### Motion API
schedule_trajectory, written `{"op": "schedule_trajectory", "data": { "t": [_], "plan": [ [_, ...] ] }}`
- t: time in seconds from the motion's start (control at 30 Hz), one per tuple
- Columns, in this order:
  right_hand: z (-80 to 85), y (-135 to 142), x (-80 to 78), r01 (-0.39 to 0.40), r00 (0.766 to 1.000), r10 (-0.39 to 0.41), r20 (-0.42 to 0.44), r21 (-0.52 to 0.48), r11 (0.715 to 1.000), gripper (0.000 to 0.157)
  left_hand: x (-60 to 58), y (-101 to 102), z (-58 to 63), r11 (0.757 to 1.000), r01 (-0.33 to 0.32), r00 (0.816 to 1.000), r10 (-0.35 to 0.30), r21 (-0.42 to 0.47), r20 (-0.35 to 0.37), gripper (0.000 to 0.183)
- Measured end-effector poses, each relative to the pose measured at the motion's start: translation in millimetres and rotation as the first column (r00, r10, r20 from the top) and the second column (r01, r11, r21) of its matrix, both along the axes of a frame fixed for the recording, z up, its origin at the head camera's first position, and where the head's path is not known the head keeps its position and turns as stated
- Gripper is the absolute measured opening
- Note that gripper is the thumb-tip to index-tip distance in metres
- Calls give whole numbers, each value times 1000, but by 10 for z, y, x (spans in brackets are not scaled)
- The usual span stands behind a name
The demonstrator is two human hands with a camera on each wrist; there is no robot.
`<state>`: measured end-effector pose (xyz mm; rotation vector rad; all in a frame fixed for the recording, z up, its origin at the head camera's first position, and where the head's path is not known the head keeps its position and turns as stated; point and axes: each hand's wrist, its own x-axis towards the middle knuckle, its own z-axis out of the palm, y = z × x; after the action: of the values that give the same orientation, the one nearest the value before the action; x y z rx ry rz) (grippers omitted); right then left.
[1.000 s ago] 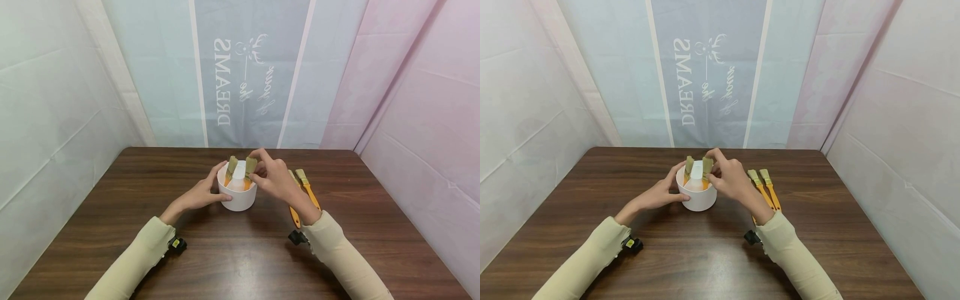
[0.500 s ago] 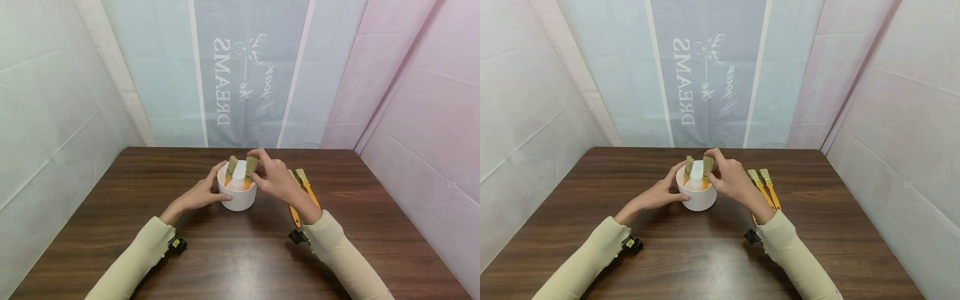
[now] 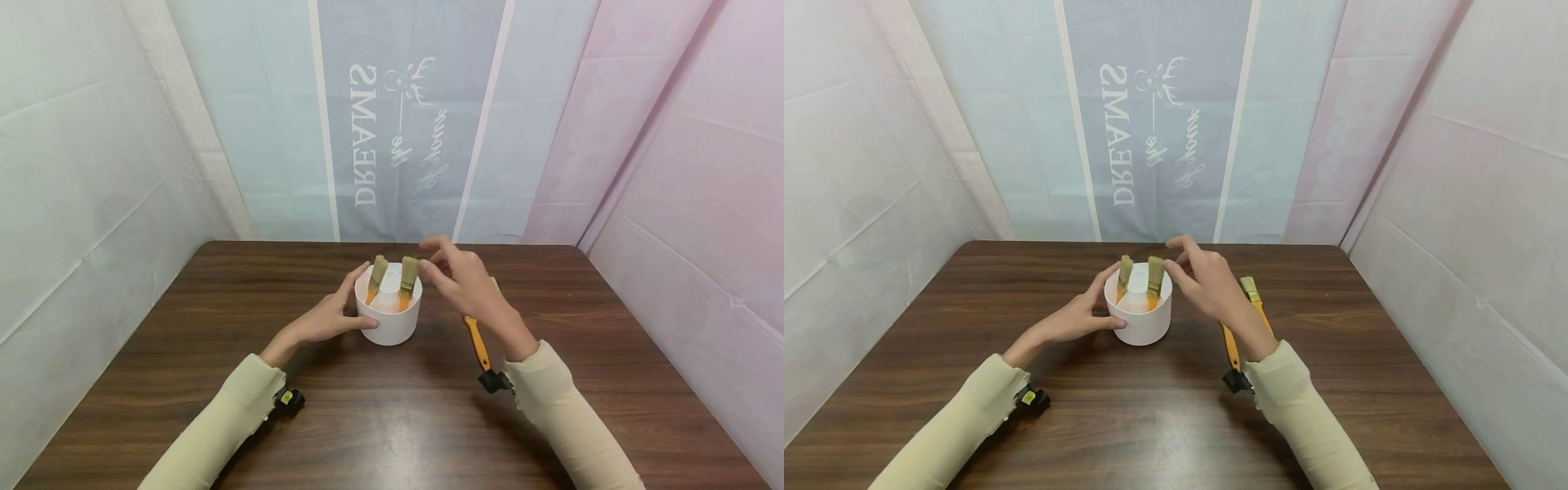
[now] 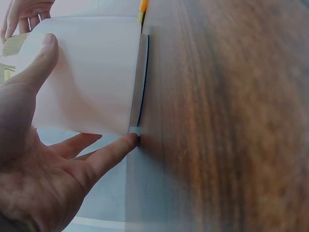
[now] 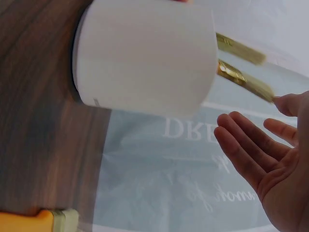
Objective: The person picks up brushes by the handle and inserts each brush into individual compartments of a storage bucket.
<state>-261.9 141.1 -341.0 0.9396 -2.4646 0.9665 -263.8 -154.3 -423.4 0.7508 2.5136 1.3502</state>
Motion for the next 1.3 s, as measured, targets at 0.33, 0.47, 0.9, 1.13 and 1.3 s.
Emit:
{"op": "schedule_trajectory", "data": {
  "t": [0.33, 0.47, 0.9, 1.13, 1.3],
  "plan": [
    [119, 234, -50, 29, 990, -34, 139, 32, 999, 36, 12, -6, 14, 1000, -6, 1000, 6, -15, -4, 112],
    [163, 363, -72, 27, 984, -37, 175, 61, 998, 30, 22, -8, 17, 1000, -12, 1000, 12, -21, -5, 113],
    [233, 745, -194, 73, 935, -143, 323, 220, 973, 33, 1, -15, 17, 1000, -27, 999, 27, -8, 24, 117],
    [204, 950, -280, 78, 847, -150, 510, 161, 984, 43, -22, -38, 0, 1000, -12, 999, 12, -4, 41, 112],
    [189, 1089, -339, 91, 783, -130, 609, 94, 991, 53, -27, -62, 8, 1000, -20, 999, 21, -20, 41, 104]
  ]
}}
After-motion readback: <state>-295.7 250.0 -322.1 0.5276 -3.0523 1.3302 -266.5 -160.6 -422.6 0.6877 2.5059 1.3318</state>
